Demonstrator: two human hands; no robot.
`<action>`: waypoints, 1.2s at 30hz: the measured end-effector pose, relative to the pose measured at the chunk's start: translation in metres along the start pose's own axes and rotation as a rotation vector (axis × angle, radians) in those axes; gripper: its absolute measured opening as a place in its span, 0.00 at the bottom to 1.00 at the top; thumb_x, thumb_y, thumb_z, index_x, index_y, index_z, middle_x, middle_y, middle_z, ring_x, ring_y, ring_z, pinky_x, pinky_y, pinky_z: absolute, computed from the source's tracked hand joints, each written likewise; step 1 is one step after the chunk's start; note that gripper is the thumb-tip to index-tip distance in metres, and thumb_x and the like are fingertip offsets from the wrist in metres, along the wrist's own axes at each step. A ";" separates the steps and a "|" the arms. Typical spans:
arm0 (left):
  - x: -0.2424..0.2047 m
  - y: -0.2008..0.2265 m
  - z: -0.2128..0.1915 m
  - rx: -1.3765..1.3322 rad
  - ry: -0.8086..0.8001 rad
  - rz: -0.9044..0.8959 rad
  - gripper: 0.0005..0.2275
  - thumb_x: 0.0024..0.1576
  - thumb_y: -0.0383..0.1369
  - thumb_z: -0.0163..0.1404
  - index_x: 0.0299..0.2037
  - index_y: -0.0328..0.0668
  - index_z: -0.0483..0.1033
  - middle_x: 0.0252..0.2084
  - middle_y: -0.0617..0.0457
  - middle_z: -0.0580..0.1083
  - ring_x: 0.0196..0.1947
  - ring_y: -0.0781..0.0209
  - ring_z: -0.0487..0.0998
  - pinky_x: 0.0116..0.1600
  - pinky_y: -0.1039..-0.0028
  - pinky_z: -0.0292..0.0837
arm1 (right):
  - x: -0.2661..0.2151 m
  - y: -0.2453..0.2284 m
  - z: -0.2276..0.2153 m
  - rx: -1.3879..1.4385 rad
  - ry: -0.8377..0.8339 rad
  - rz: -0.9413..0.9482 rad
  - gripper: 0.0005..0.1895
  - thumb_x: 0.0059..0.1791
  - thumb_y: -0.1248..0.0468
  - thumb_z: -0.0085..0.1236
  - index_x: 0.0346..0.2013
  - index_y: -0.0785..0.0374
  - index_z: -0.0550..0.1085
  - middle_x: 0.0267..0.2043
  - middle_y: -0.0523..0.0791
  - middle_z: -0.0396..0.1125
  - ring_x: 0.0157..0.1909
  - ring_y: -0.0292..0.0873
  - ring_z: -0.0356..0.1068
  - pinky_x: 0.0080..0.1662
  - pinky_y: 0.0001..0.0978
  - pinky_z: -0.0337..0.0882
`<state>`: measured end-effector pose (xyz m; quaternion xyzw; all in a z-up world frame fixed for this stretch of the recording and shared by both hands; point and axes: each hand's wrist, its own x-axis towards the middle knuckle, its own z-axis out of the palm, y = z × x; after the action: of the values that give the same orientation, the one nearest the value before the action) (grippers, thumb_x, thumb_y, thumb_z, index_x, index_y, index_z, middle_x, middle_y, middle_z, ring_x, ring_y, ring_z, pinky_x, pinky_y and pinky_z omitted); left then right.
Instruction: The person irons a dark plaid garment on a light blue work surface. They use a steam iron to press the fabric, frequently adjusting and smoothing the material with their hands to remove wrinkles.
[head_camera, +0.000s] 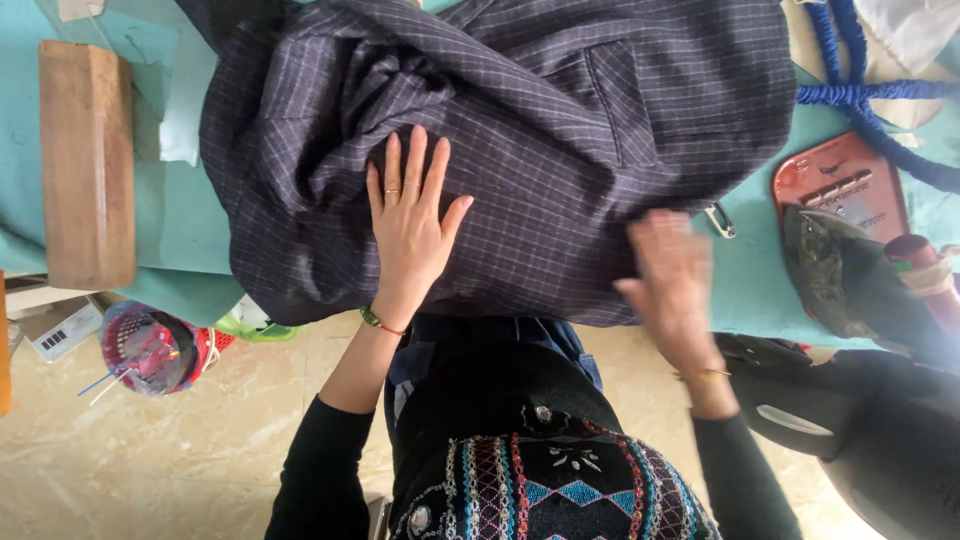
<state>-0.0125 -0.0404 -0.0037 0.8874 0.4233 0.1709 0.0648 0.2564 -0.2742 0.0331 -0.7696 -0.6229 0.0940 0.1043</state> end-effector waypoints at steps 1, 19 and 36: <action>0.000 0.014 -0.008 -0.001 -0.001 0.000 0.29 0.67 0.55 0.43 0.77 0.56 0.57 0.79 0.50 0.51 0.79 0.44 0.47 0.75 0.40 0.45 | -0.013 0.029 -0.013 -0.001 -0.001 0.001 0.44 0.43 0.59 0.67 0.73 0.64 0.63 0.78 0.58 0.52 0.80 0.60 0.44 0.73 0.60 0.37; -0.019 0.083 -0.016 0.025 -0.087 0.308 0.32 0.59 0.55 0.58 0.71 0.52 0.66 0.76 0.53 0.57 0.74 0.49 0.59 0.67 0.36 0.57 | -0.085 0.244 -0.125 0.033 -0.069 0.628 0.29 0.57 0.56 0.62 0.74 0.56 0.73 0.37 0.55 0.74 0.44 0.59 0.72 0.44 0.51 0.67; 0.038 -0.078 -0.055 0.005 0.270 0.063 0.12 0.70 0.42 0.46 0.50 0.46 0.78 0.55 0.51 0.69 0.53 0.50 0.71 0.53 0.59 0.63 | 0.054 -0.099 -0.129 0.034 -0.173 0.447 0.28 0.52 0.47 0.55 0.68 0.44 0.68 0.38 0.53 0.75 0.40 0.63 0.74 0.43 0.51 0.68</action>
<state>-0.0672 0.0365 0.0367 0.8693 0.4005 0.2896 -0.0005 0.2105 -0.2069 0.1835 -0.8754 -0.4423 0.1911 0.0402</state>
